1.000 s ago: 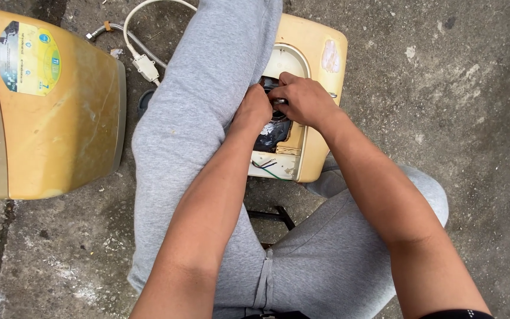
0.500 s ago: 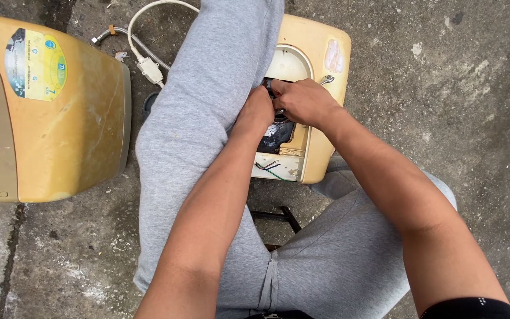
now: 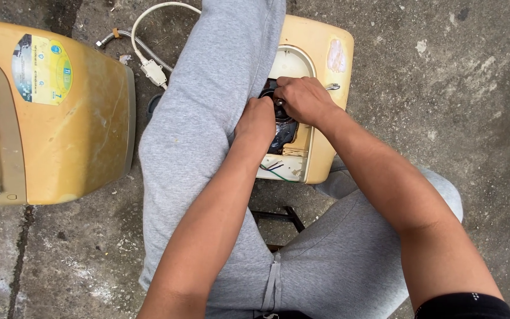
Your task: Disassembling a water heater by removing nuts with a wrench and extracting the internal heating element.
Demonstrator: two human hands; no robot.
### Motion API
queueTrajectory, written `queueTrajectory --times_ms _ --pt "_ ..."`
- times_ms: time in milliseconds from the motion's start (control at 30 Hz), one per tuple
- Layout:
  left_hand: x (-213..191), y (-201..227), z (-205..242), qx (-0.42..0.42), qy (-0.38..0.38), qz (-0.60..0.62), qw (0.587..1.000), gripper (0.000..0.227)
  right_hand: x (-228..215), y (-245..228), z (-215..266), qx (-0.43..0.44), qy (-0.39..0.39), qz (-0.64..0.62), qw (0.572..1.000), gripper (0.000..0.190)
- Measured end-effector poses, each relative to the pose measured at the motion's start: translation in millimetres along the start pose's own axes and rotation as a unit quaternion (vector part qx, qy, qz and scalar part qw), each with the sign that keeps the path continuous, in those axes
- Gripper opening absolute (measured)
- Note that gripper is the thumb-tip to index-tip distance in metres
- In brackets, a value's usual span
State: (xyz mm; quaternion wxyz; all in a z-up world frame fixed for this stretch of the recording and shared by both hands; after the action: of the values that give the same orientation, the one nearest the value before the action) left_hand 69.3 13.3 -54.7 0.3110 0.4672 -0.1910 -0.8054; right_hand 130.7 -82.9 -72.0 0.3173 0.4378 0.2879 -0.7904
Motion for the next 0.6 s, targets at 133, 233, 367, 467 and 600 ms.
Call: queueTrajectory --times_ms 133,233,367,467,600 --pt "3 7 4 0.002 -0.017 -0.010 1.000 0.013 -4 -5 3 0.019 -0.002 -0.006 1.000 0.015" --pt "8 9 6 -0.010 -0.025 -0.049 0.998 0.014 -10 -9 8 0.031 0.021 -0.020 0.999 0.013" --pt "11 8 6 -0.014 -0.019 -0.072 0.997 0.013 0 -9 8 0.071 0.041 -0.012 0.997 0.009" --pt "20 3 -2 -0.015 -0.017 -0.076 0.997 0.012 15 -6 9 0.117 0.059 -0.013 0.991 0.008" --pt "15 7 3 -0.027 -0.025 -0.069 0.997 0.017 19 -3 20 0.186 0.048 -0.070 0.979 0.014"
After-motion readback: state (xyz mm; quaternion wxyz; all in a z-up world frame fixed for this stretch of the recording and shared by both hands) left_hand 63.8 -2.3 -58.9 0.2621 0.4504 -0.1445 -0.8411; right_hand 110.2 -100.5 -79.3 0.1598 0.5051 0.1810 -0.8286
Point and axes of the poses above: each hand's wrist, its own z-axis away from the middle knuckle, its own x-axis out of the palm, y = z × x, the point moved 8 cm from there along -z, towards the middle knuckle, and after that the axes turned 5 degrees about -y, right-handed, at the moved point
